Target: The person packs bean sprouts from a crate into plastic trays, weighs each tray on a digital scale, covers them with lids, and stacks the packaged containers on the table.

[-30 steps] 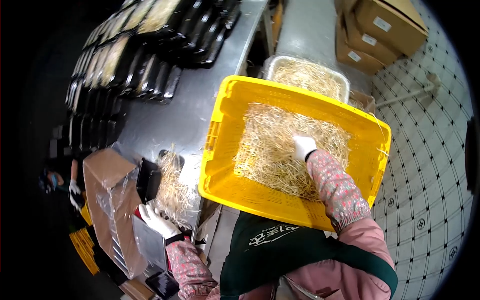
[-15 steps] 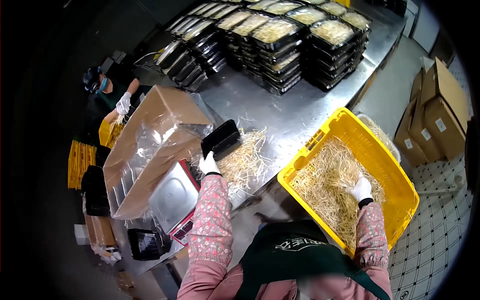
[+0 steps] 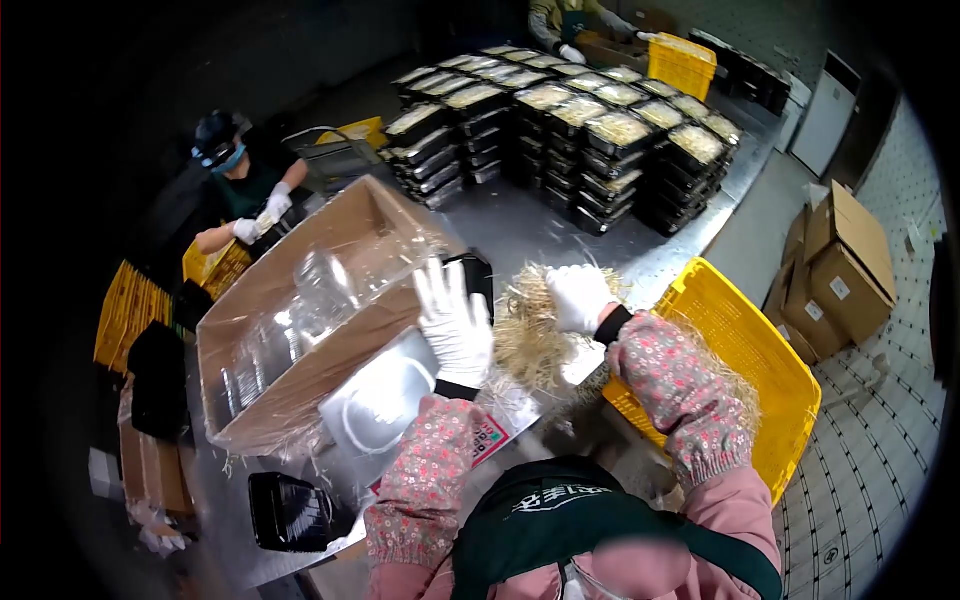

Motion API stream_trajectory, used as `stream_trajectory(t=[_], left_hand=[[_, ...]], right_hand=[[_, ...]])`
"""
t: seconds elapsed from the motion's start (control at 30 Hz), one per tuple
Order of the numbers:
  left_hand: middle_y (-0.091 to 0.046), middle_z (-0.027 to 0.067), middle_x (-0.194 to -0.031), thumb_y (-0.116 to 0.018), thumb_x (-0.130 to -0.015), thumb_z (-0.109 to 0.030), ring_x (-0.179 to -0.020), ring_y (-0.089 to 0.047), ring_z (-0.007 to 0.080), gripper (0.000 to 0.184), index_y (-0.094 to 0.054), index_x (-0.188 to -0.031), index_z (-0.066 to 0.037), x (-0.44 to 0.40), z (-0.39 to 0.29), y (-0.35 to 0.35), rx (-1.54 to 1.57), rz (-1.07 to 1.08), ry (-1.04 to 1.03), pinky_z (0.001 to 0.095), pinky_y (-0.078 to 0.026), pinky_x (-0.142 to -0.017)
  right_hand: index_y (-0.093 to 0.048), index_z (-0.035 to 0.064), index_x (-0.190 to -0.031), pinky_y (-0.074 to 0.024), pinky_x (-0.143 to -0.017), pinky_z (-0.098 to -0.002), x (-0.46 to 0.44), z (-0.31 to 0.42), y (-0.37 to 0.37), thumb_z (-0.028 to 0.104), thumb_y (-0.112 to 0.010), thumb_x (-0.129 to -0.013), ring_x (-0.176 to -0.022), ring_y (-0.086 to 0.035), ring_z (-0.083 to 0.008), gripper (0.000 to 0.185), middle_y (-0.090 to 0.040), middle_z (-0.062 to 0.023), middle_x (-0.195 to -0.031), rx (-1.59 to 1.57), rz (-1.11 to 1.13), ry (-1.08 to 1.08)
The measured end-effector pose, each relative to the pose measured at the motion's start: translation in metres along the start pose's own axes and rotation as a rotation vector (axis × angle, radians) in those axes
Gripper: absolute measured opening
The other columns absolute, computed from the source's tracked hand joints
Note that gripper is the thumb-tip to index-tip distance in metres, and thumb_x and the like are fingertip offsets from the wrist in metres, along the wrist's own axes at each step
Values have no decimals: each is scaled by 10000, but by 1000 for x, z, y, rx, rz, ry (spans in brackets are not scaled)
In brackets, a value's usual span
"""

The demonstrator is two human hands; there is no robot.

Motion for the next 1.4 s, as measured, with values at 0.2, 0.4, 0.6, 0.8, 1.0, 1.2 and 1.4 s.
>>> stream_trajectory(t=[0.2,0.4,0.6,0.8,1.0,1.2,1.4], left_hand=[[-301,221,-1555,-538,-942,-225,-1421,-277,437,586,-383,-1474,-33,47,57,17,81,211,168,492,-293,-1129],[-418,205,-1496,-470,-1018,-154,-1391,-387,319,499,-368,-1476,18,149,155,41,732,-80,733,368,-280,-1163],[-305,237,-1551,-587,-925,-173,-1446,-277,367,722,-236,-1523,28,157,162,96,-146,78,509,431,-220,-1185],[-424,211,-1486,-539,-952,-297,-1383,-393,357,596,-409,-1452,1,144,164,78,-177,412,258,433,-298,-1152],[-449,189,-1469,-534,-954,-256,-1365,-413,350,566,-417,-1452,-12,145,154,80,-229,401,342,455,-324,-1125],[-518,166,-1401,-508,-966,-201,-1333,-434,354,435,-528,-1378,-62,141,139,82,-263,267,296,464,-329,-1115],[-526,150,-1390,-499,-973,-235,-1302,-447,341,422,-542,-1358,-69,143,137,77,-458,324,290,489,-295,-1121]], right_hand=[[-650,17,-793,-526,-669,-423,-64,143,17,155,-675,-637,-744,-673,-356,209,-670,-186,-768,-87,-90,373],[-613,5,-1040,-507,-736,-416,-84,242,-23,146,-675,-647,-838,-651,-351,422,-658,-182,-870,-306,-87,637],[-606,-5,-1091,-468,-733,-425,-80,283,-91,170,-651,-654,-832,-623,-322,472,-625,-151,-862,-291,-42,770],[-633,-3,-1082,-481,-872,-459,-84,286,-106,320,-701,-701,-932,-613,-392,504,-635,-196,-984,-509,43,744],[-494,13,-1355,-413,-1025,-449,-90,235,-89,445,-830,-617,-1194,-497,-385,919,-483,-219,-1347,-565,68,856],[-702,44,-1028,-515,-837,-460,-104,190,-78,360,-782,-707,-1010,-639,-365,457,-668,-219,-1035,-307,367,778],[-696,56,-794,-546,-693,-466,-103,184,-98,170,-629,-804,-761,-674,-385,133,-682,-179,-767,-476,71,674]])
Point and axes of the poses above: each hand's wrist, its own x-axis away from the middle knuckle, its own y-axis out of the back of the hand, z = x × y, the point moved 4 cm from there along -x, towards the middle knuckle
